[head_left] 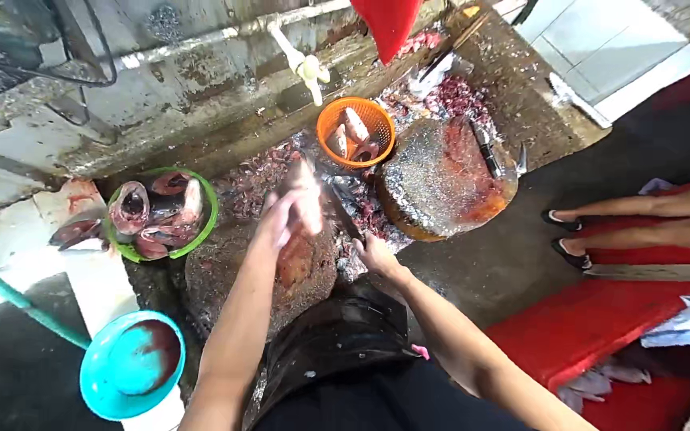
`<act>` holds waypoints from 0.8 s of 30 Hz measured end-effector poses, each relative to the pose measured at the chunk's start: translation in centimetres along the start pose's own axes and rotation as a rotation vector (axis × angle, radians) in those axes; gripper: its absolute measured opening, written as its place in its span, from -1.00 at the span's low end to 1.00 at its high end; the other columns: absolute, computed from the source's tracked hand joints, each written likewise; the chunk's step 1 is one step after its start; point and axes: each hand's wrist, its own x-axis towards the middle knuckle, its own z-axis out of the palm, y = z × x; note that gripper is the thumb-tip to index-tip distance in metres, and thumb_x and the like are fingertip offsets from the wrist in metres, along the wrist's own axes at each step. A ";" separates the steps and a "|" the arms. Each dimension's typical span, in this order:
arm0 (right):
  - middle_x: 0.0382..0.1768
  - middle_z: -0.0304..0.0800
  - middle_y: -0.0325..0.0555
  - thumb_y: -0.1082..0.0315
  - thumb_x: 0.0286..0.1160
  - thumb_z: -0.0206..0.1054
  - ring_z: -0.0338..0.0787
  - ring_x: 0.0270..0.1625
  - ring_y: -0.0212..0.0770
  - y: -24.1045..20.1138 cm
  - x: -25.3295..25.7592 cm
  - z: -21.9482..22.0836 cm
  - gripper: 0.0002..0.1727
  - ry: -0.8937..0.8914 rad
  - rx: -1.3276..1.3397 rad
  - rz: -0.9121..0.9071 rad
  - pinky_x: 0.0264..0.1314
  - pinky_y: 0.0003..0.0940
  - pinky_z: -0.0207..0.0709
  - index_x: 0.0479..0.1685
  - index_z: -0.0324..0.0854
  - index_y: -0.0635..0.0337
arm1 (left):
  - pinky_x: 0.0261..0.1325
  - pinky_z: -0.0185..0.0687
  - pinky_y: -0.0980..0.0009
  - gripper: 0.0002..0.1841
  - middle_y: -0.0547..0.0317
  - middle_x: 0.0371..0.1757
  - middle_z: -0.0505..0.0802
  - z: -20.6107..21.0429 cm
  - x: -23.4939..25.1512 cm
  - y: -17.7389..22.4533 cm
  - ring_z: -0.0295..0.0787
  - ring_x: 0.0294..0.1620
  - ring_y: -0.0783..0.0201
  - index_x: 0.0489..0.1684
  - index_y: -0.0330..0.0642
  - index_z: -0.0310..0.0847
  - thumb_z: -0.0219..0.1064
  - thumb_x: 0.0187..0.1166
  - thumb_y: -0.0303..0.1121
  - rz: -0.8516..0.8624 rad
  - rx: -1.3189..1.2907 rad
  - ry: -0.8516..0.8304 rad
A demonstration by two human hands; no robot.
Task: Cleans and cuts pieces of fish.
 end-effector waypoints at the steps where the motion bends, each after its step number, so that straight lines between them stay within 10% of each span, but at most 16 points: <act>1: -0.13 0.83 0.12 -0.15 0.75 0.04 0.86 -0.01 0.11 0.9 0.1 -0.2 -0.43 0.035 0.016 0.025 0.11 0.21 0.66 0.21 0.64 0.19 | 0.29 0.77 -0.01 -0.41 -0.15 0.30 0.78 1.8 1.3 0.9 0.80 0.24 -0.02 0.70 -0.21 0.24 0.29 0.70 -0.28 0.077 -0.050 -0.080; 5: -0.12 0.84 0.17 -0.10 0.77 0.11 0.85 -0.01 0.14 4.0 -0.9 0.7 -0.44 0.133 0.078 0.049 0.15 0.26 0.64 0.21 0.69 0.25 | 0.30 0.83 0.12 0.03 -0.20 0.46 0.71 4.0 4.0 1.6 0.82 0.30 0.05 0.88 -0.20 -0.09 0.59 0.44 -0.18 0.352 0.402 -0.011; 10: -0.16 0.79 0.36 -0.13 0.79 0.11 0.80 -0.03 0.33 3.5 -3.7 2.1 -0.38 0.090 0.031 0.101 0.08 0.40 0.57 0.08 0.68 0.37 | 0.21 0.82 0.08 -0.47 0.02 0.21 0.88 -4.8 1.1 -3.1 0.89 0.11 0.17 0.53 -0.15 0.54 0.46 0.61 -0.16 0.309 0.641 0.165; 15: -0.49 0.67 0.07 -0.07 0.77 0.14 0.71 -0.40 0.06 -1.0 -5.2 3.7 -0.48 0.165 0.091 -0.162 -0.25 0.20 0.57 -0.07 0.68 0.29 | 0.36 0.72 -0.10 -0.55 -0.03 0.21 0.88 -18.2 -1.2 -1.9 0.83 0.28 -0.02 0.42 -0.13 0.65 0.30 0.66 -0.11 0.198 1.077 0.734; 20: -0.02 0.87 0.03 -0.16 0.74 0.09 0.87 0.06 -0.08 -9.8 -4.6 6.5 -0.39 -0.340 -0.019 -0.504 0.23 0.05 0.72 0.38 0.61 0.18 | 0.52 0.19 -0.60 -0.26 -0.36 0.82 0.21 -28.2 2.1 3.7 0.07 0.77 -0.53 0.69 -0.07 0.42 0.50 0.43 -0.15 0.015 1.608 0.786; 24: 0.13 0.78 0.28 -0.26 0.73 0.09 0.78 0.26 0.25 -12.2 -0.7 7.1 -0.31 -0.708 -0.444 -0.577 0.33 0.34 0.56 0.34 0.60 0.24 | 0.15 0.53 -0.59 -0.23 -0.46 0.78 0.23 -31.8 4.3 3.8 0.30 0.59 -0.66 0.69 -0.01 0.38 0.55 0.34 -0.38 -0.183 1.692 0.759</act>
